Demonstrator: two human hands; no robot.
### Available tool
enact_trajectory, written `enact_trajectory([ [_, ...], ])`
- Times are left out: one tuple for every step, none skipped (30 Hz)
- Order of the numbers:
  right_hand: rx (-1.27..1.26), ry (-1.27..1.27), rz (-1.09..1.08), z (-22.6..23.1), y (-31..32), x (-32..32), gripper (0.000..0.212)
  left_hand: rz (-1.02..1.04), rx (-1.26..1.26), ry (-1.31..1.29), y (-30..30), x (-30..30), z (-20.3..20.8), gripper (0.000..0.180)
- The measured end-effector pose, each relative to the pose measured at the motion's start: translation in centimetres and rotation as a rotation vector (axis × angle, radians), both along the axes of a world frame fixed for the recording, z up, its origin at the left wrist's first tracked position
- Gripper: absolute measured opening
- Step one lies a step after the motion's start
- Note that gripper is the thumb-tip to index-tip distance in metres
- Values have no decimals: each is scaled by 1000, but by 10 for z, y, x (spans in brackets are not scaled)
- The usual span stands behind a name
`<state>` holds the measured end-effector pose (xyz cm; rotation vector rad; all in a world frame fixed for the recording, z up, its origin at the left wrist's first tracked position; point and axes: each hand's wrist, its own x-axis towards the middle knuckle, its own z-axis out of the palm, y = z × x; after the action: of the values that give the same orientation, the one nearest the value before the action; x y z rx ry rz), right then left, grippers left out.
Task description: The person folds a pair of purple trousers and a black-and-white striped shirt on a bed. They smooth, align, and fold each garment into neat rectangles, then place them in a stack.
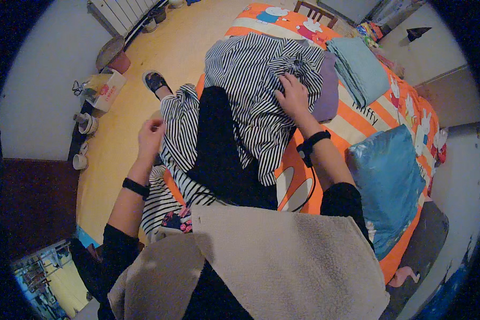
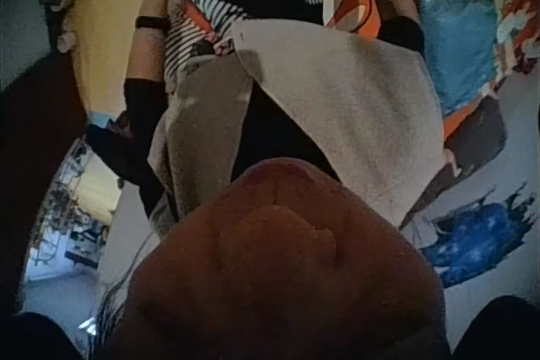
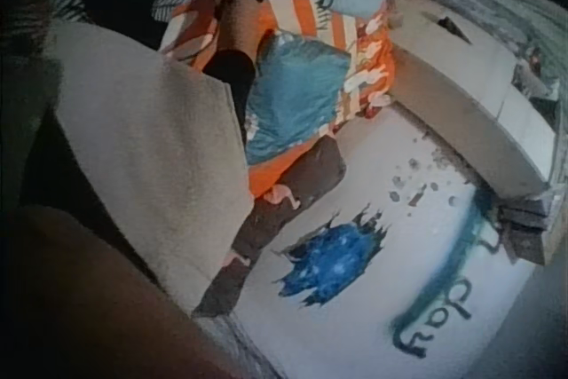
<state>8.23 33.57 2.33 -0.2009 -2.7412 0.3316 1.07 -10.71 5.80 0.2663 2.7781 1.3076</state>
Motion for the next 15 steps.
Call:
enact_trajectory([
  [18,117,41,10,-12,2,50,90,20,-80,-9,-9,-7,32],
  [-15,185,136,19,-26,2,48,182,39,-162,-17,-15,-14,36],
  [-42,264,245,26,-44,2,47,295,35,-290,-23,-18,-20,40],
  [-51,267,283,28,-67,3,44,397,237,-448,-23,-13,-27,38],
  [-130,268,353,28,-90,1,41,351,227,-605,-24,-13,-31,42],
  [-230,181,411,27,-113,-5,40,311,208,-621,-25,-9,-33,43],
  [-340,90,474,26,-132,-8,38,268,178,-649,-24,-5,-34,44],
  [-365,14,517,23,-149,-13,39,263,161,-615,-23,1,-35,45],
  [-353,-39,517,19,-165,-20,38,259,217,-604,-22,6,-35,44],
  [-328,-141,494,14,-178,-27,39,246,250,-600,-23,12,-35,41],
  [-295,-241,472,10,-189,-35,40,229,285,-584,-26,16,-34,38],
  [-275,-315,494,5,-198,-42,41,186,308,-562,-28,19,-33,35],
  [-243,-407,504,1,-204,-49,43,144,330,-539,-31,22,-32,32],
  [-182,-528,552,-3,-209,-54,46,92,359,-535,-36,24,-29,29],
  [-200,-638,631,-6,-211,-57,47,96,236,-405,-42,25,-26,25],
])
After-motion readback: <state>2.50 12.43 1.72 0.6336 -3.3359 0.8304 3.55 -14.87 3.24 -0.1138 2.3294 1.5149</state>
